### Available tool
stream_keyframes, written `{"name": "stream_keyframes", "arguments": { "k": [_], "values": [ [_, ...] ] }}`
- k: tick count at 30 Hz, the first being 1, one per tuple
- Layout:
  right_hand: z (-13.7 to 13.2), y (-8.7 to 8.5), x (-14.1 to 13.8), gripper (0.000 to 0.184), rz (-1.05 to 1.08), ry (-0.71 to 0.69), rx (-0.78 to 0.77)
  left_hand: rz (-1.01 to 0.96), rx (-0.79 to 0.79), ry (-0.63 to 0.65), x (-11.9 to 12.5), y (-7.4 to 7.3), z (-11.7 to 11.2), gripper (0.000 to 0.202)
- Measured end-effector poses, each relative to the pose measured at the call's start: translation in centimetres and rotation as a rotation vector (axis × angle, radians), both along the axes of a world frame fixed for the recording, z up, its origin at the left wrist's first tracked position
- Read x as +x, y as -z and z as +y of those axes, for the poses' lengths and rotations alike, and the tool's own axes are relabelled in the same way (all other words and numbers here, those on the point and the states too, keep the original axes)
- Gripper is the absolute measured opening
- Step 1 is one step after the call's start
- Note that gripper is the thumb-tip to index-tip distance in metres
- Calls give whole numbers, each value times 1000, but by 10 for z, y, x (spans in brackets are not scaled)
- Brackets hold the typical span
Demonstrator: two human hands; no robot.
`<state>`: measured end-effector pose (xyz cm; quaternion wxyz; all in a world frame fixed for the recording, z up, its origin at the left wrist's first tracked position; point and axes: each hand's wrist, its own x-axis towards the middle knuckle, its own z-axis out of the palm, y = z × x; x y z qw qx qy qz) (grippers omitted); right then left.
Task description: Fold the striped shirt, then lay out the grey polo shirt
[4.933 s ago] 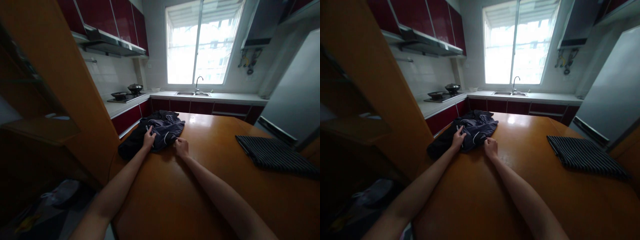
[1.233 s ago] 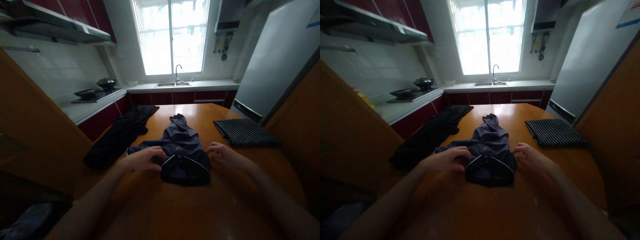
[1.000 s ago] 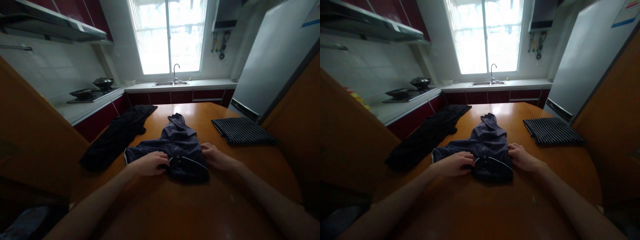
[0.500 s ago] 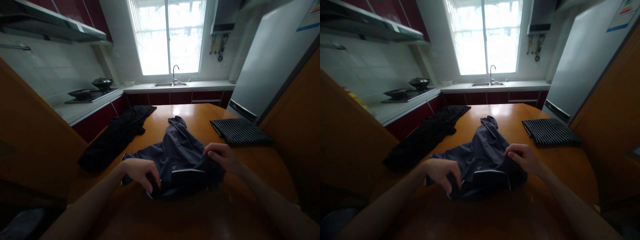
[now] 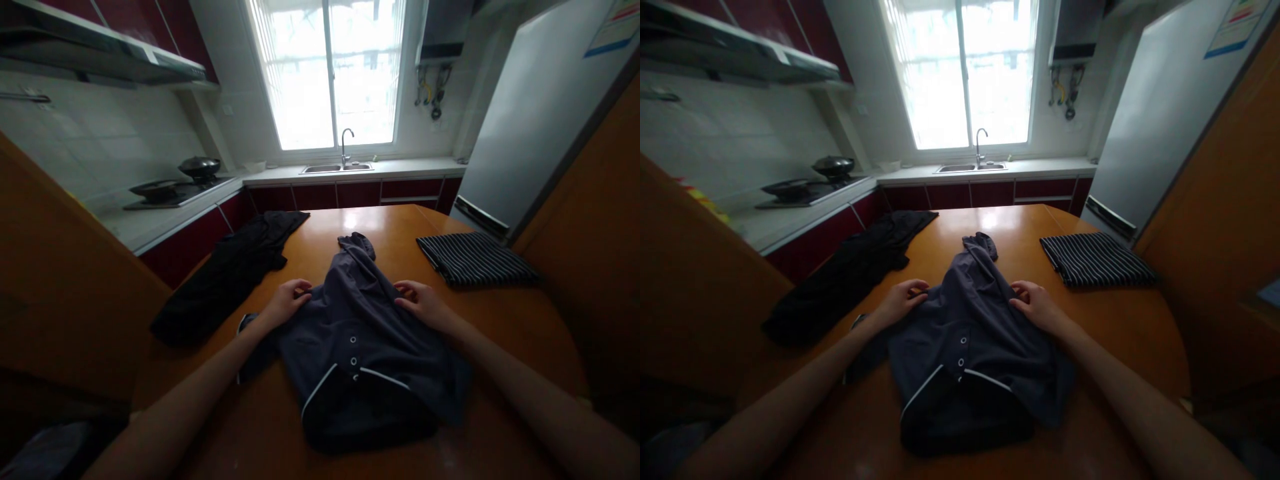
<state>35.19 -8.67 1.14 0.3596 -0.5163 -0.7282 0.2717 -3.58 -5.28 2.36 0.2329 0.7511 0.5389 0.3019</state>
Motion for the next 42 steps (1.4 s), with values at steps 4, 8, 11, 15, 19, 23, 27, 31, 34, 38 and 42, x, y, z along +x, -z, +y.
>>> {"name": "stream_keyframes", "arguments": {
  "k": [4, 8, 11, 15, 19, 23, 27, 31, 34, 38, 42],
  "values": [
    [-7, -7, -6, 26, -100, -3, 69, 128, 5, 70, 3, -11, -6, 21],
    [-11, -32, 9, 16, -15, 195, 196, 201, 131, 69, -4, -34, -14, 20],
    [-10, -50, 26, 17, 87, 316, 235, 203, 208, 25, -6, -49, -22, 20],
    [-13, -65, 40, 19, 21, 331, 186, 287, 201, 29, 0, -60, -35, 21],
    [-26, -70, 50, 21, -270, -29, -316, 530, -70, 226, 0, -68, -49, 22],
    [-39, -71, 56, 37, -283, -414, -783, 494, -386, 544, -10, -77, -53, 21],
    [-22, -65, 37, 44, -59, -357, -483, 242, -382, 467, -14, -67, -30, 37],
    [22, -48, -6, 28, -52, -123, -25, 113, -153, 98, -2, -34, 1, 39],
    [53, -40, -43, 22, -186, -129, 50, 119, -85, 114, 13, -12, 6, 35],
    [82, -34, -85, 22, -341, -79, 106, 176, 38, 303, 26, -4, -6, 33],
    [102, -25, -106, 20, -341, -32, 27, 260, 134, 388, 30, -5, -13, 33]
  ]
}}
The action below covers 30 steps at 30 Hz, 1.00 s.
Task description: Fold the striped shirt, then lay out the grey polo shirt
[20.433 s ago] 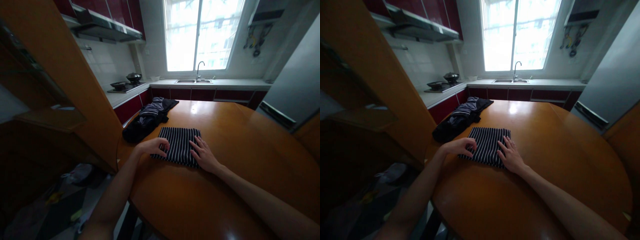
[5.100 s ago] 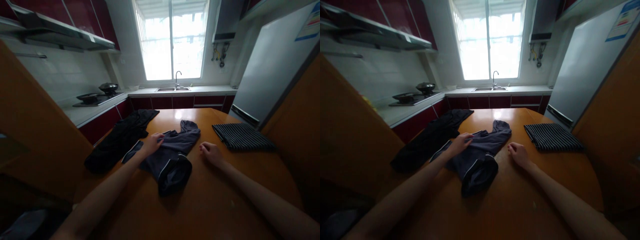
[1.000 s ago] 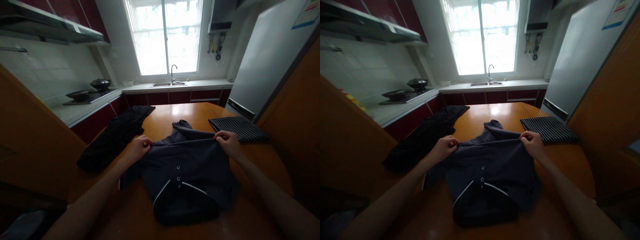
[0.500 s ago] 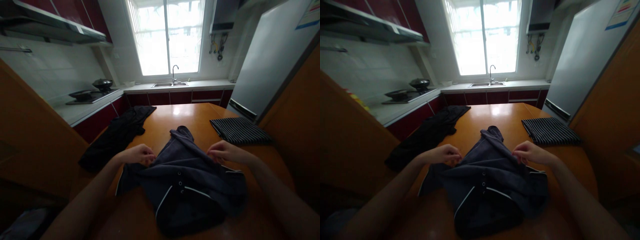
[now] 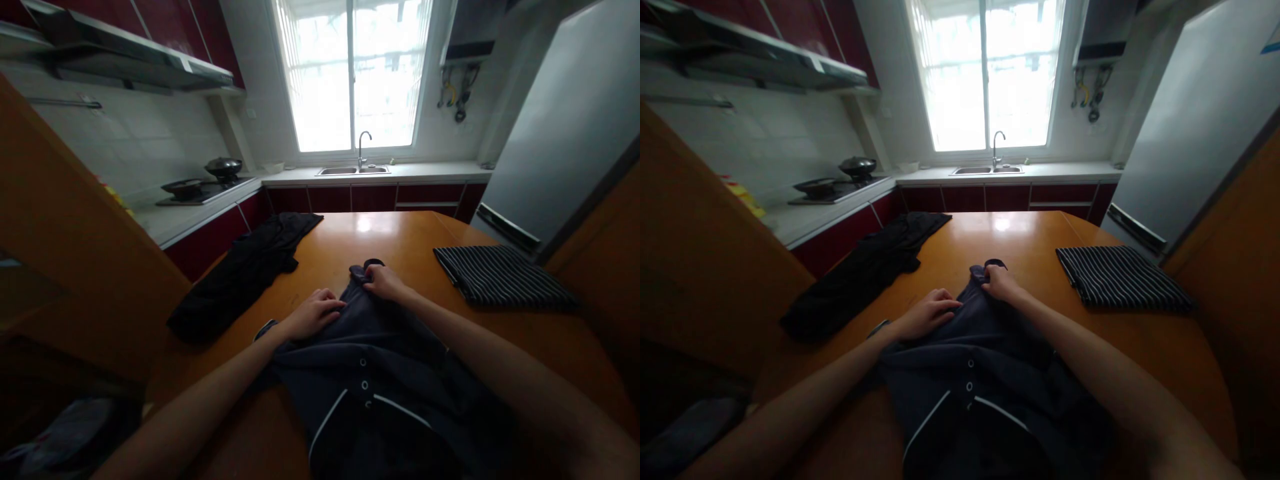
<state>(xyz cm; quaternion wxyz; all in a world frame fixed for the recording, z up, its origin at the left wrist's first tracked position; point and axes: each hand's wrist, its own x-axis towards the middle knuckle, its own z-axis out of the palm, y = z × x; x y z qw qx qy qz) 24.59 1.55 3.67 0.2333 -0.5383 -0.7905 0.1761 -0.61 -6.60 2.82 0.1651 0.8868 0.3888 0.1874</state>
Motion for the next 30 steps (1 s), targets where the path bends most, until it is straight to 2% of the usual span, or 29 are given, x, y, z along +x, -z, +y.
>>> {"name": "stream_keyframes", "arguments": {
  "k": [3, 5, 8, 11, 14, 16, 18, 21, 23, 25, 28, 30],
  "values": [
    [12, 2, 13, 11, 208, 51, -66, 0, -14, 5, -1, 0, -2, 32],
    [17, 1, 37, 12, 395, 124, -70, -12, -21, 4, -1, -1, -2, 32],
    [19, 1, 82, 22, 590, 300, -40, -30, -68, 6, -2, -3, 6, 30],
    [14, 8, 119, 30, 513, 464, 24, -25, -170, -30, 3, -5, 36, 29],
    [7, 17, 138, 36, 294, 505, 91, -22, -183, -116, 19, -7, 81, 29],
    [7, 21, 143, 39, 173, 505, 107, 8, -170, -129, 35, -8, 109, 33],
    [11, 20, 145, 34, 80, 499, 75, 82, -204, -88, 51, -9, 128, 27],
    [25, 17, 143, 22, 38, 490, -20, 185, -291, 34, 65, -13, 140, 12],
    [38, 13, 139, 22, 117, 483, -97, 214, -296, 76, 66, -17, 143, 7],
    [52, 10, 135, 24, 242, 439, -228, 220, -305, 43, 60, -24, 149, 6],
    [74, 3, 130, 22, 403, 323, -443, 190, -384, -94, 43, -43, 169, 8],
    [91, -6, 129, 30, 500, 280, -434, 139, -388, -228, 28, -62, 192, 11]
  ]
}}
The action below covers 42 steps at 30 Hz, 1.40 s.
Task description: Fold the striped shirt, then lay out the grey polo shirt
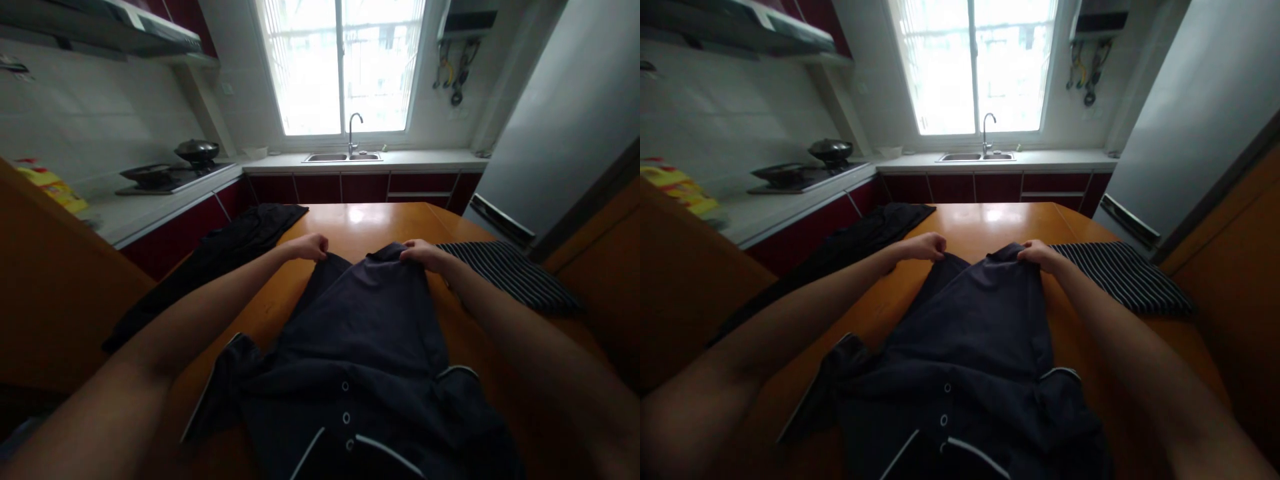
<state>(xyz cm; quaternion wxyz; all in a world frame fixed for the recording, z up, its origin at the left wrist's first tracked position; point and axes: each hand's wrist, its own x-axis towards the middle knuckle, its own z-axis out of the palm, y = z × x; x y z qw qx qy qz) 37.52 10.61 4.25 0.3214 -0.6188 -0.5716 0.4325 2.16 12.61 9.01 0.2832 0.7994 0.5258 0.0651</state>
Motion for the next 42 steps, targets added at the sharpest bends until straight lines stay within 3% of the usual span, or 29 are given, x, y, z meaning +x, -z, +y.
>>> {"name": "stream_keyframes", "arguments": {
  "k": [2, 6, 9, 12, 14, 16, 19, 24, 26, 28, 31, 35, 38, 42],
  "values": [
    [21, -13, 2, 45, 22, 59, 125, -11, 95, -168, -17, -21, 28, 13],
    [73, -43, 7, 56, -232, 307, 465, -43, 458, -511, -40, -52, 82, 16],
    [102, -55, 0, 74, -402, 343, 527, -84, 545, -623, -39, -47, 105, 49],
    [105, -47, -16, 69, -568, 221, 423, -98, 556, -525, -26, -19, 102, 64],
    [90, -36, -23, 50, -655, 86, 423, -68, 548, -347, -22, 2, 81, 53],
    [62, -27, -21, 37, -674, -49, 471, -19, 506, -168, -26, 15, 43, 40],
    [-1, -24, 1, 30, -574, -154, 567, -33, 493, 12, -49, 16, -36, 37],
    [-139, -24, 64, 27, -413, -101, 575, -32, 255, 140, -103, -5, -181, 38],
    [-190, -13, 87, 23, -400, -48, 565, -2, 166, 151, -119, -2, -226, 41],
    [-230, 3, 103, 17, -400, 7, 530, 5, 173, 135, -129, 11, -258, 44],
    [-265, 29, 113, 21, -424, 36, 473, 32, 260, 108, -132, 39, -284, 46],
    [-266, 48, 105, 51, -466, -32, 537, 46, 463, 84, -130, 62, -281, 34],
    [-251, 49, 94, 60, -460, -62, 572, 77, 540, 57, -138, 59, -266, 30],
    [-239, 51, 86, 48, -525, -77, 577, 180, 635, -147, -153, 41, -255, 26]
  ]
}}
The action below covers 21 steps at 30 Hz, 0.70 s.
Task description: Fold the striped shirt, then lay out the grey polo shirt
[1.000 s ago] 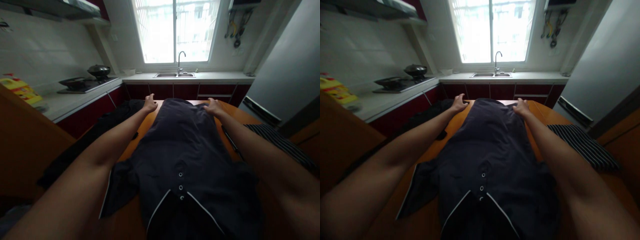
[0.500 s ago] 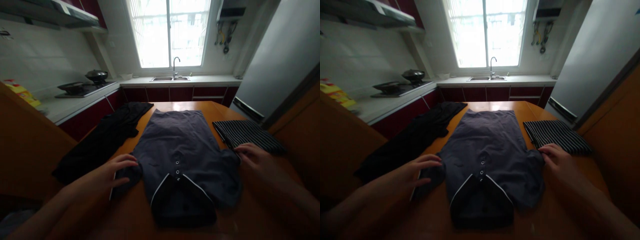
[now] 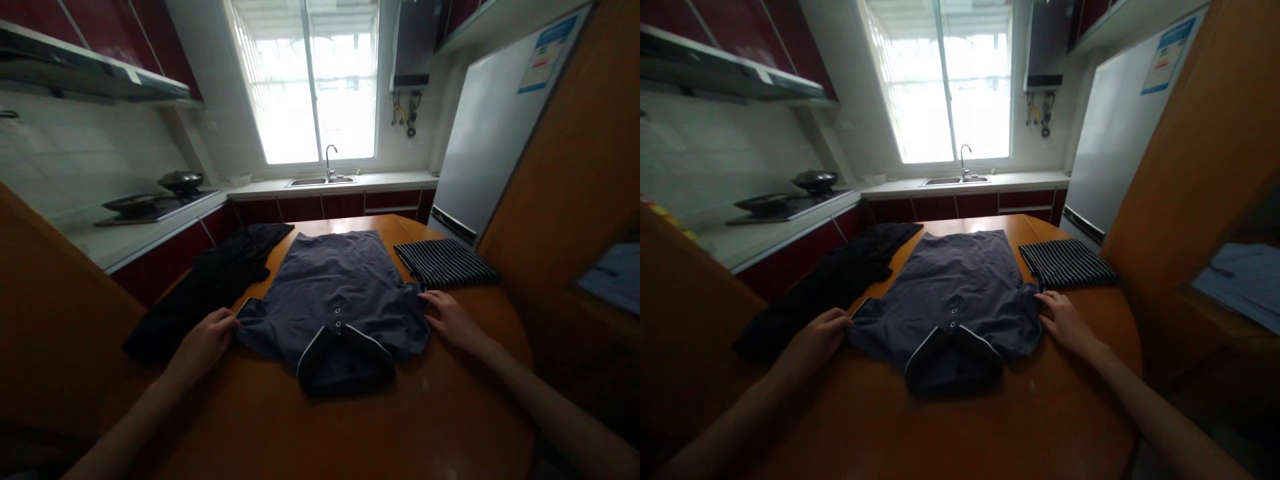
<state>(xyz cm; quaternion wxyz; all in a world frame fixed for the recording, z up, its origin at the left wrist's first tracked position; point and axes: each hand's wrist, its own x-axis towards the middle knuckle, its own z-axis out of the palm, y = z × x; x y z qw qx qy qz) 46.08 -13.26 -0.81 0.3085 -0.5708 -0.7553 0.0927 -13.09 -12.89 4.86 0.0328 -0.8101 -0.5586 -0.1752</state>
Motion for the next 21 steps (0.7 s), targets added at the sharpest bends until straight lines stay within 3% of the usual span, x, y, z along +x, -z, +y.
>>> {"name": "stream_keyframes", "arguments": {
  "k": [2, 6, 9, 12, 16, 18, 21],
  "values": [
    [2, 3, -1, 43, -37, 4, 13, 4, 33, 3, 6, -5, -6, 29],
    [6, 8, -4, 37, -88, 6, 17, 33, -98, 349, 55, -5, -34, 59],
    [9, 1, -7, 26, -87, 21, 6, 77, -204, 509, 96, -2, -46, 54],
    [11, -18, -1, 21, -13, 12, 28, 52, -230, 489, 116, -4, -41, 37],
    [19, -45, 19, 29, 172, 62, 6, -126, -264, 363, 113, -10, -27, 26],
    [24, -51, 28, 30, 180, 89, -39, -173, -283, 328, 108, -11, -24, 22],
    [24, -46, 32, 21, 100, 95, -85, -123, -298, 406, 101, -7, -26, 29]
  ]
}}
